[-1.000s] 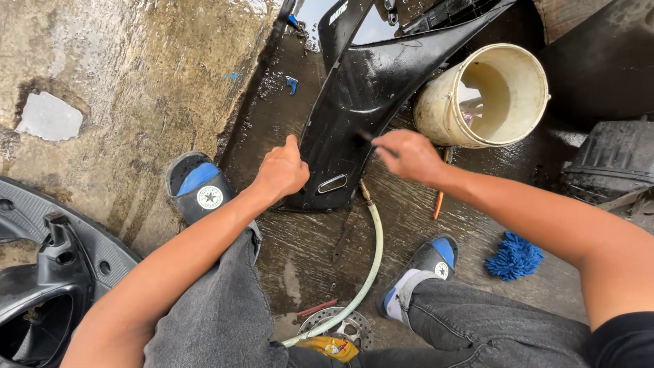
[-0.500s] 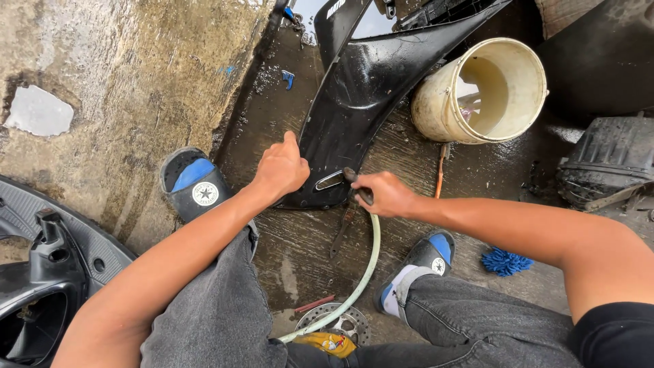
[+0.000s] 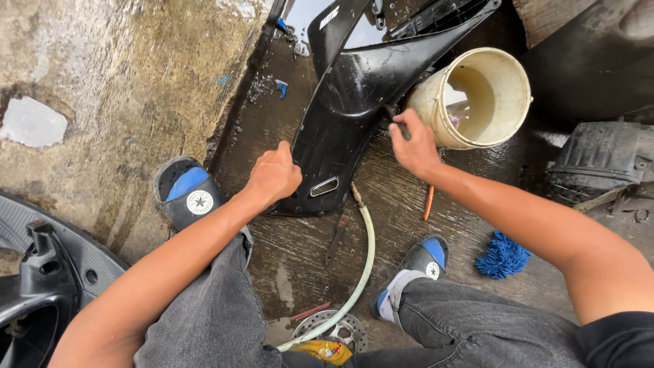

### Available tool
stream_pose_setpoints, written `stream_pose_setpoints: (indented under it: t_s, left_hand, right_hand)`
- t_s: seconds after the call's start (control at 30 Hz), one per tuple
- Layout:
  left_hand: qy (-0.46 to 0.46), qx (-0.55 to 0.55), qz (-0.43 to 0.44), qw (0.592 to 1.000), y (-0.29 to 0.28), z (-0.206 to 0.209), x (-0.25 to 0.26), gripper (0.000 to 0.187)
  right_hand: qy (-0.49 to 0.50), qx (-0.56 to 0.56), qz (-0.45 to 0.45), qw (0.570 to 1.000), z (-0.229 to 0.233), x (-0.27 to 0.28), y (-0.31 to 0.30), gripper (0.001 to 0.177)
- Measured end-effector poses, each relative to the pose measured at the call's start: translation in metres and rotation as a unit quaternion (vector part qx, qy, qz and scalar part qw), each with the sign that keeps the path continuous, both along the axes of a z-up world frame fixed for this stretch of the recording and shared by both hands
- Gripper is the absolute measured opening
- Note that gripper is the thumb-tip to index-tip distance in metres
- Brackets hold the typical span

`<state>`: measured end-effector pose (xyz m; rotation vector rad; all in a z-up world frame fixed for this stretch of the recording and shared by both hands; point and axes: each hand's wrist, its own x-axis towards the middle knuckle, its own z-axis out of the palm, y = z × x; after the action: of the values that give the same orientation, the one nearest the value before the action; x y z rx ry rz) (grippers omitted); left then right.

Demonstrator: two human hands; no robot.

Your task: The person rinses a black motorcycle fairing with a hose, then scrubs it with a brush dipped in a bucket of soapy water. They flip the fairing to clean both sides and rinse off the soap.

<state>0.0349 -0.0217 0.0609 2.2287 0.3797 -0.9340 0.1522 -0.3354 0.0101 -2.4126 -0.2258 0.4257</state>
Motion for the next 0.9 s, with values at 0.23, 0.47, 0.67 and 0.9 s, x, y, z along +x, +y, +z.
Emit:
stream_pose_setpoints:
  t_s: [0.23, 0.47, 0.67, 0.9]
  left_hand:
    - [-0.018, 0.026, 0.003, 1.0, 0.013, 0.051, 0.067, 0.084]
    - [-0.303, 0.044, -0.132, 0.943, 0.009, 0.077, 0.202, 0.104]
    - [-0.335, 0.005, -0.145, 0.931, -0.016, 0.051, 0.273, 0.095]
    - [-0.346, 0.022, -0.138, 0.928, -0.011, 0.057, 0.253, 0.084]
  right_hand:
    - [0.028, 0.008, 0.068, 0.997, 0.026, -0.02, -0.011, 0.028]
    - [0.127, -0.002, 0.069, 0.989, 0.074, -0.028, -0.007, 0.032]
    - [0.154, 0.089, 0.042, 0.983, 0.065, -0.042, -0.021, 0.029]
    - [0.229, 0.162, 0.05, 0.959, 0.07, -0.046, -0.041, 0.014]
